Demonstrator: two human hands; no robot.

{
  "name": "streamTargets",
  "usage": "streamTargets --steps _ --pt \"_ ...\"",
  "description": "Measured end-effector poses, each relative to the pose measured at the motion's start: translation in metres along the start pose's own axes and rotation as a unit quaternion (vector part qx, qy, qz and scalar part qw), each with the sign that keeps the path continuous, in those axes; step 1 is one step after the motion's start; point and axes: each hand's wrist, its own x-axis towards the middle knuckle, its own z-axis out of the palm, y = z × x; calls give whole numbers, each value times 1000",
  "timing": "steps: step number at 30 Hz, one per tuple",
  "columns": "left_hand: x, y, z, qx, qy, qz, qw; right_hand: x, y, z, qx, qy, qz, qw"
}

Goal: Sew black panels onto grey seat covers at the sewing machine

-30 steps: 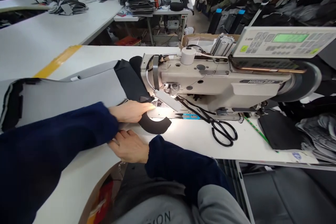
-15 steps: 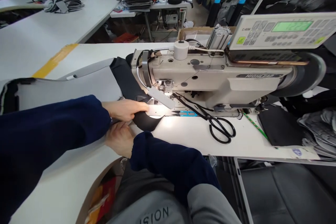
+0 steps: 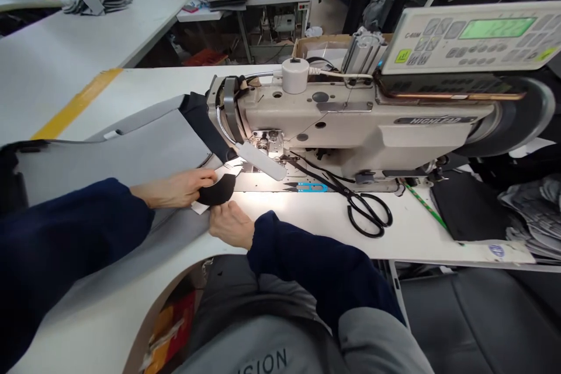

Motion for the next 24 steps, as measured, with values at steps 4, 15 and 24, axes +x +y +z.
streamTargets --steps 4,15,24 --pt "10 19 3 22 -58 10 998 -4 -9 -8 -54 10 26 998" --pt "40 30 -1 275 -1 210 938 -5 -13 -10 -75 0 -8 997" --pt "-8 10 63 257 91 42 961 -12 13 -13 -64 9 -33 997"
